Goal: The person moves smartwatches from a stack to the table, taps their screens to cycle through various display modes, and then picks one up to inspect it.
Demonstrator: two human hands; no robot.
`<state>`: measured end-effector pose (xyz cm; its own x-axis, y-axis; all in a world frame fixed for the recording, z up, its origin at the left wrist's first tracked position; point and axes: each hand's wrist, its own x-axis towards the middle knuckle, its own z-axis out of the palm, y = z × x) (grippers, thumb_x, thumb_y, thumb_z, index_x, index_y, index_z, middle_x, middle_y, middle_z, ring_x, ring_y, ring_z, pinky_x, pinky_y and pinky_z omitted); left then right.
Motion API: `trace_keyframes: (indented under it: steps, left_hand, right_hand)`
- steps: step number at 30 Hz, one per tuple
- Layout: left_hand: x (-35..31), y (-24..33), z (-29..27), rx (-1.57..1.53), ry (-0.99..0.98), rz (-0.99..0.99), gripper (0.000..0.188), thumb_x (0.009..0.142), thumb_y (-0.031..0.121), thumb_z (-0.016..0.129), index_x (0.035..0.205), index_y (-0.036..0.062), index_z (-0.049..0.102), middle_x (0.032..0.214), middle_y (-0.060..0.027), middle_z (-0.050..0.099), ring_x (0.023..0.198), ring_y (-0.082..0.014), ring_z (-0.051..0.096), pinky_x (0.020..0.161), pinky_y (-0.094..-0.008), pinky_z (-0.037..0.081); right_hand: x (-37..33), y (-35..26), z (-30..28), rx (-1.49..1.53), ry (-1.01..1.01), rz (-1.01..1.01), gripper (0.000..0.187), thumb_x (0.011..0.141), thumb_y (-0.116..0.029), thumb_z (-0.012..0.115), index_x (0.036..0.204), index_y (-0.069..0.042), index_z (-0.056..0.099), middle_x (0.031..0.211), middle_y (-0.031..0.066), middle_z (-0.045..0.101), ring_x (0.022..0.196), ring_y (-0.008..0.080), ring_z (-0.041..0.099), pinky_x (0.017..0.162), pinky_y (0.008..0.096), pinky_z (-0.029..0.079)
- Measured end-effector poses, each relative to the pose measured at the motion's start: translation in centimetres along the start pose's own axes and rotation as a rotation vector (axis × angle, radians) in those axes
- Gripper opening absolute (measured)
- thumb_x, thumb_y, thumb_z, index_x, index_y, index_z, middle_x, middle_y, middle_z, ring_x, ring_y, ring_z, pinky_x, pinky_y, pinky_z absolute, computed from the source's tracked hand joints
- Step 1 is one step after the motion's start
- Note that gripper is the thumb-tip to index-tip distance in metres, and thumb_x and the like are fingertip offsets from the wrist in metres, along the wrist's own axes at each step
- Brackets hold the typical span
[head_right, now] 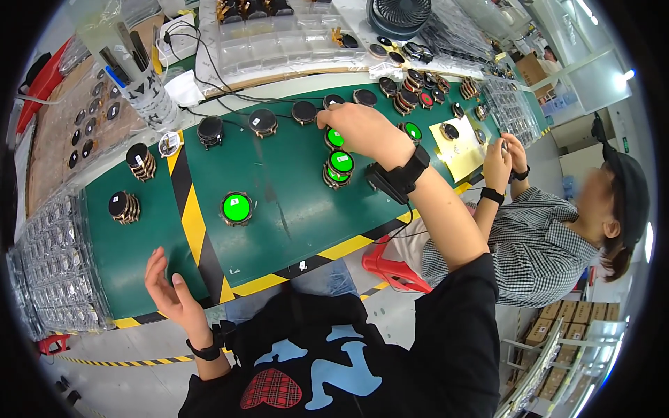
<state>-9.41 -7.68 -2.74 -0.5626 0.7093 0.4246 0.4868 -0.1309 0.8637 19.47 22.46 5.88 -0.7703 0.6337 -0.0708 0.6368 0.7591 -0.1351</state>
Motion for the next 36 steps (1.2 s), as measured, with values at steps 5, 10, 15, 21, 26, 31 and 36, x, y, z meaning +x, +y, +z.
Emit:
trace_keyframes:
  steps: [5, 10, 15, 21, 26, 31, 36]
  left_hand:
    - [0.0, 0.0, 0.1, -0.004, 0.001, 0.005, 0.034, 0.092, -0.001, 0.049, 0.125, -0.0014, 0.053, 0.134, -0.0186, 0.056, 0.133, -0.0357, 0.049, 0.114, -0.0484, 0.035]
    - [0.0, 0.0, 0.0, -0.001, 0.003, 0.018, 0.033, 0.092, -0.001, 0.049, 0.125, -0.0014, 0.053, 0.134, -0.0185, 0.056, 0.132, -0.0356, 0.049, 0.113, -0.048, 0.036]
    - [0.0, -0.2, 0.0, -0.003, -0.026, 0.016, 0.028, 0.097, 0.001, 0.049, 0.124, -0.0022, 0.052, 0.138, -0.0216, 0.054, 0.134, -0.0338, 0.05, 0.116, -0.0461, 0.034]
    - [0.1, 0.0, 0.0, 0.01, -0.02, 0.025, 0.029, 0.096, 0.001, 0.049, 0.125, -0.0021, 0.052, 0.136, -0.0209, 0.055, 0.132, -0.0345, 0.051, 0.115, -0.0466, 0.035]
    - [0.0, -0.1, 0.1, 0.0, -0.002, 0.028, 0.031, 0.093, 0.0, 0.05, 0.124, -0.0017, 0.053, 0.133, -0.0187, 0.057, 0.13, -0.0357, 0.051, 0.113, -0.048, 0.037]
    - [0.1, 0.0, 0.1, -0.004, -0.008, 0.027, 0.031, 0.093, 0.0, 0.051, 0.124, -0.0019, 0.053, 0.132, -0.0189, 0.058, 0.13, -0.0358, 0.051, 0.113, -0.0481, 0.038]
    - [0.1, 0.0, 0.1, -0.005, -0.005, 0.034, 0.031, 0.093, 0.0, 0.051, 0.124, -0.0022, 0.053, 0.132, -0.0191, 0.058, 0.129, -0.0362, 0.052, 0.113, -0.0483, 0.038]
  right_hand:
    - [0.0, 0.3, -0.1, -0.017, -0.054, -0.004, 0.043, 0.066, 0.004, 0.075, 0.107, -0.007, 0.066, 0.103, 0.0088, 0.067, 0.098, 0.0344, 0.066, 0.082, 0.0449, 0.053]
    - [0.2, -0.5, -0.6, -0.058, -0.084, 0.002, 0.043, 0.065, 0.001, 0.078, 0.106, -0.009, 0.067, 0.104, 0.0077, 0.067, 0.098, 0.0335, 0.066, 0.081, 0.044, 0.053]
    - [0.2, -0.5, -1.4, -0.069, -0.077, -0.01, 0.043, 0.065, -0.001, 0.079, 0.106, -0.009, 0.067, 0.104, 0.0077, 0.067, 0.097, 0.0334, 0.066, 0.081, 0.0435, 0.053]
    - [-1.0, -2.0, -4.8, -0.083, -0.039, 0.059, 0.043, 0.067, -0.002, 0.079, 0.108, -0.009, 0.068, 0.104, 0.0087, 0.067, 0.097, 0.0335, 0.066, 0.082, 0.0426, 0.054]
    - [-2.8, -3.2, -5.3, 0.125, -0.119, -0.049, 0.045, 0.069, -0.003, 0.08, 0.111, -0.01, 0.068, 0.107, 0.0088, 0.067, 0.097, 0.0331, 0.066, 0.083, 0.0416, 0.054]
    - [-3.4, -3.8, -4.6, 0.166, -0.205, 0.003, 0.043, 0.068, -0.002, 0.077, 0.11, -0.01, 0.07, 0.106, 0.0094, 0.066, 0.097, 0.0341, 0.066, 0.082, 0.0427, 0.054]
    - [-3.4, -4.3, -4.0, 0.136, -0.19, 0.01, 0.046, 0.069, -0.005, 0.081, 0.113, -0.011, 0.069, 0.111, 0.0081, 0.066, 0.097, 0.0328, 0.066, 0.084, 0.0412, 0.055]
